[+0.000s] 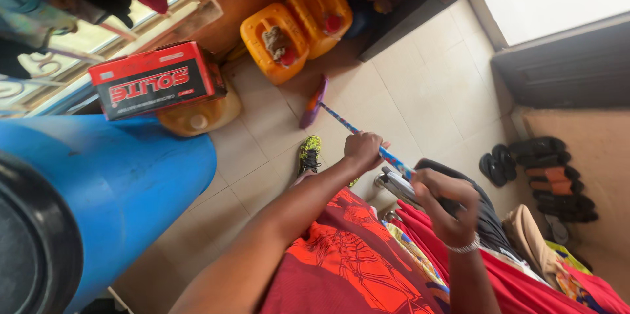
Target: The person sweeps the tiled floor of a hallway and landing area using a broom, pushing dust and debris toward an open doorway.
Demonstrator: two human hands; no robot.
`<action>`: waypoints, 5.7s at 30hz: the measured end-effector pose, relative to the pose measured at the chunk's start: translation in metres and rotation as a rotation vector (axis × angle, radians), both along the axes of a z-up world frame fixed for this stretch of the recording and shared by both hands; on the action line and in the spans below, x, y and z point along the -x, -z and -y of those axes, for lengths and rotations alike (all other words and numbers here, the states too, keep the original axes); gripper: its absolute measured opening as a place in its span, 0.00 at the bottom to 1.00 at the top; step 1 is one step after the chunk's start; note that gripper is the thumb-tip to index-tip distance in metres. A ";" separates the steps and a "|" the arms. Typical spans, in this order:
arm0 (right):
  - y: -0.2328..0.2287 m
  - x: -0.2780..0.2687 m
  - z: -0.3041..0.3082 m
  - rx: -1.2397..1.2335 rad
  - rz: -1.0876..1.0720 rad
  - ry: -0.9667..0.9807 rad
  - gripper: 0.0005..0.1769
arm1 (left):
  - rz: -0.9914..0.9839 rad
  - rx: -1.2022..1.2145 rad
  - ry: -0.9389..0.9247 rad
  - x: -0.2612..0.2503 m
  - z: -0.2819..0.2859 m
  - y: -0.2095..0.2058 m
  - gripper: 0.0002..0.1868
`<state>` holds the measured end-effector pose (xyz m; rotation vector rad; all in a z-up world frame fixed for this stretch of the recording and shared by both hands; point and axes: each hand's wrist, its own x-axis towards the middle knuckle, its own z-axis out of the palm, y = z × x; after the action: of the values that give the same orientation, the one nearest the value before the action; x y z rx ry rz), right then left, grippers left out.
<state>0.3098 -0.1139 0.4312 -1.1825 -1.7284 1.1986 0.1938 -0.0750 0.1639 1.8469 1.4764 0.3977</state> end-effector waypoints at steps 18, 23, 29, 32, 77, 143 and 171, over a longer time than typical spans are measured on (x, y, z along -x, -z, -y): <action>0.049 0.046 0.015 0.249 -0.097 -0.394 0.17 | 0.046 0.128 0.004 0.086 0.066 0.022 0.22; -0.003 0.031 -0.006 0.067 0.034 -0.490 0.20 | 0.171 -0.061 -0.003 0.048 0.029 -0.023 0.25; -0.036 0.026 0.001 0.077 -0.196 -0.584 0.24 | 0.116 -0.071 -0.025 0.066 0.048 -0.084 0.28; -0.023 0.036 0.009 0.016 -0.278 -0.482 0.24 | 0.019 -0.001 -0.070 0.093 0.067 -0.074 0.29; 0.063 -0.081 -0.091 0.249 -0.018 -0.454 0.06 | 0.252 -0.261 -0.164 -0.027 -0.008 0.119 0.11; 0.040 -0.064 -0.177 0.159 -0.256 0.152 0.21 | -0.025 0.087 0.354 -0.037 -0.215 0.033 0.17; 0.023 -0.187 -0.160 -0.027 0.063 0.000 0.22 | 0.044 -0.010 0.416 -0.202 -0.223 0.060 0.20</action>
<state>0.4971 0.0462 0.4079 -1.2166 -1.7853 1.1455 0.3962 0.1478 0.1042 2.0744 1.0246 0.2403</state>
